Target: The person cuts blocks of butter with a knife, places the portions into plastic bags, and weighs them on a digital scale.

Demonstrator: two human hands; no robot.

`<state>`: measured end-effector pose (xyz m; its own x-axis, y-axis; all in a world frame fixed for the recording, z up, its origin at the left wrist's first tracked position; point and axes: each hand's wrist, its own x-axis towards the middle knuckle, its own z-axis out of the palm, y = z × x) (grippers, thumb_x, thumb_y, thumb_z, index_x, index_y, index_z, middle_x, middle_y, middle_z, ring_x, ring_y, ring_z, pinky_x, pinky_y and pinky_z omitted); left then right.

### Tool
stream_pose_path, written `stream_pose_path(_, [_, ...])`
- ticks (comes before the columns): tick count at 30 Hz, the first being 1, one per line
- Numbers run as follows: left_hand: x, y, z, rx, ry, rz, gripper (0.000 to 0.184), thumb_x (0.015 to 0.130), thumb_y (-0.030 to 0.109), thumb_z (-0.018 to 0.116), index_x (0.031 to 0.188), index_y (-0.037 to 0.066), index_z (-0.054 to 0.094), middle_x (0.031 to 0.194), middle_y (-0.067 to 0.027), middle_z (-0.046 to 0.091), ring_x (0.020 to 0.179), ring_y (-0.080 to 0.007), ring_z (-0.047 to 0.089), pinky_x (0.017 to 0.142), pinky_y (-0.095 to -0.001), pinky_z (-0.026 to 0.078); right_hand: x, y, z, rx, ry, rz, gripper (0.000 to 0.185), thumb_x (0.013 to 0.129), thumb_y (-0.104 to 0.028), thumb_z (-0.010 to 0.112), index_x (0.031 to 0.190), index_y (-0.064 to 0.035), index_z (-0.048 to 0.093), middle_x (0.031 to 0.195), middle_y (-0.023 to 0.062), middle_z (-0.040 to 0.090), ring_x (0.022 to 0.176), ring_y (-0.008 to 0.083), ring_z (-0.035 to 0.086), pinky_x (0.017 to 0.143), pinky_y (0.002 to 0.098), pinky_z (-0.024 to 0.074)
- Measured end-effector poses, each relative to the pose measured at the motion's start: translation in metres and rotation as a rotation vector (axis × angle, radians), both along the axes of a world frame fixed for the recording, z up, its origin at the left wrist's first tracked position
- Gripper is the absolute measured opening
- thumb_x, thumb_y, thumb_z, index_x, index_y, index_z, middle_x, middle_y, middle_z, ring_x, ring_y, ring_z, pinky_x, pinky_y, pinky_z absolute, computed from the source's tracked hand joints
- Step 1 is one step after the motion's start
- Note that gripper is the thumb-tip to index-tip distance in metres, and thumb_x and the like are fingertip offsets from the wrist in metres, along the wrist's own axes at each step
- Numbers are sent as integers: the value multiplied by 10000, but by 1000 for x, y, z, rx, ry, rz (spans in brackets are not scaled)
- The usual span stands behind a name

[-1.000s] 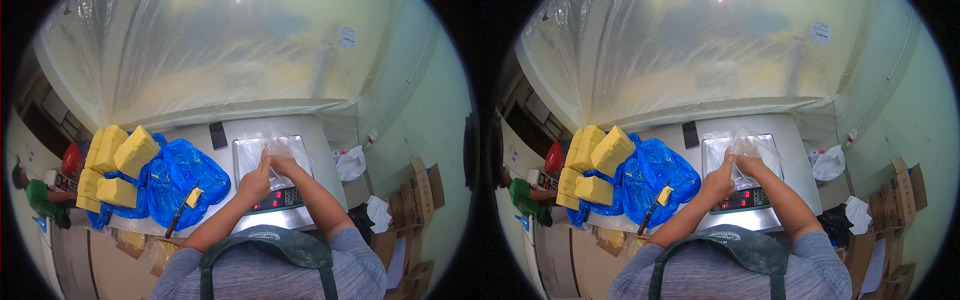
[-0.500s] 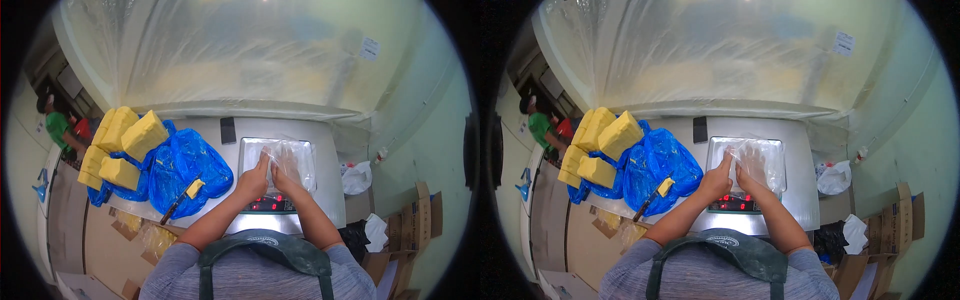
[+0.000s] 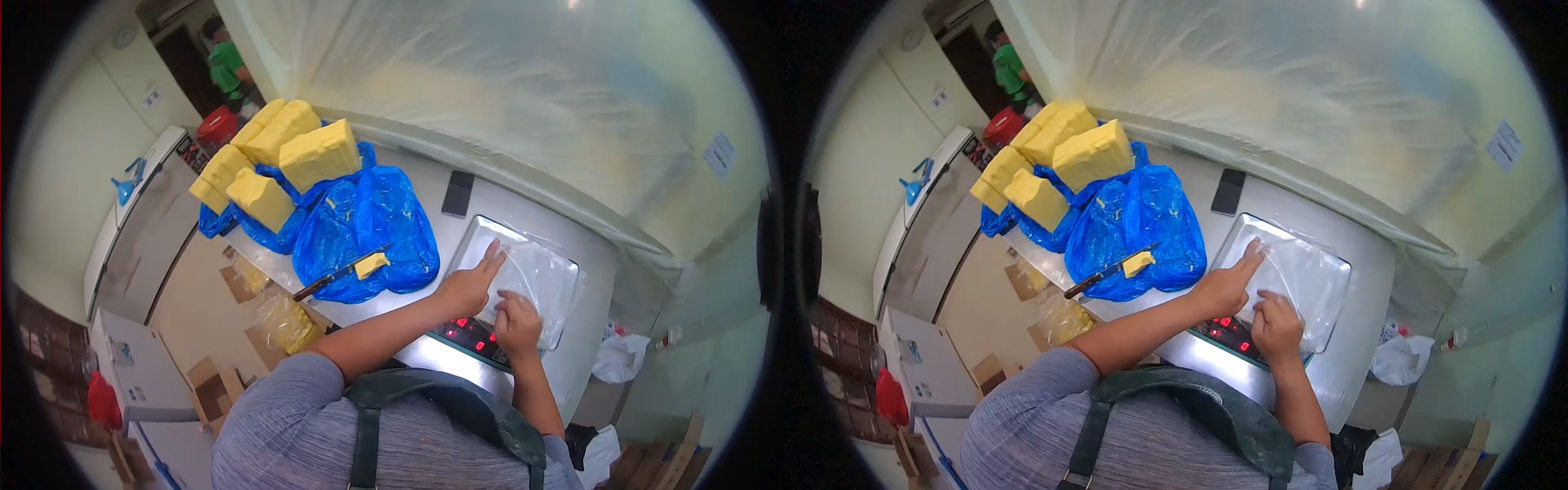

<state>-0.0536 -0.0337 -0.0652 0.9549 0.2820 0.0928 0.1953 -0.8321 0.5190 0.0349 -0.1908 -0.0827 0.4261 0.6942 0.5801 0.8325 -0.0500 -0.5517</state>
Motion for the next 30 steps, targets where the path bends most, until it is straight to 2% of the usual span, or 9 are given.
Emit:
stream_pose_path(5, [-13,4,-1,-14,69,-47,883,782,122,644,1555,210,227,1584,-273,179,773,-415,679,667,-479,557,-8,-17,-20,261,449,265,73,783,-50,580,756,15,598,1056,245,681,812,292,703,706,358,558])
stream_pose_path(7, [-24,6,2,-36,108,-76,853,811,161,643,1557,257,240,1581,-284,173,788,-414,684,683,-456,567,-16,-17,-15,498,982,282,228,849,-173,579,749,32,593,1058,280,665,826,312,699,714,378,568])
stream_pose_path(8, [-29,7,4,-41,103,-73,853,811,161,643,1557,257,240,1581,-284,173,788,-414,684,683,-456,567,-17,-19,-6,517,1013,321,332,908,-273,547,809,39,603,1080,301,650,839,333,699,738,396,582])
stream_pose_path(11, [-51,14,12,-113,68,-201,686,836,212,635,1486,275,425,1569,-276,226,808,-403,688,709,-437,572,-29,-27,26,551,1053,374,359,923,-294,541,903,60,596,1081,326,636,855,342,701,755,399,590])
stream_pose_path(14, [-79,29,12,-135,-48,-296,368,869,296,622,1219,216,698,1530,-239,356,781,-350,706,711,-408,567,-43,-24,51,579,989,462,370,927,-293,539,1011,67,571,1061,322,630,836,332,695,752,398,595])
stream_pose_path(18, [-137,65,35,-353,50,-290,318,890,281,631,1174,156,702,1420,-186,527,736,-248,720,705,-357,560,-69,9,64,541,891,447,383,926,-294,552,1061,64,556,1061,285,632,853,296,677,769,388,576])
stream_pose_path(23, [-242,124,31,-470,-50,-154,312,904,267,614,1167,114,680,1359,-158,589,775,-245,721,733,-379,557,-130,101,76,261,943,451,543,892,-369,668,1200,54,526,1130,210,643,973,264,654,864,362,529])
stream_pose_path(27, [-344,175,1,-565,-181,33,322,898,235,634,1183,90,673,1250,-159,657,772,-224,716,731,-355,561,-180,212,82,-32,728,606,548,897,-245,646,1338,20,458,1223,180,613,1099,246,611,966,386,475])
stream_pose_path(30, [-427,205,-18,-574,-193,371,318,909,183,645,1214,98,672,1202,-97,686,732,-146,681,695,-290,540,-191,317,58,-187,623,582,551,887,-186,649,1373,-22,447,1260,150,605,1143,238,601,998,378,457])
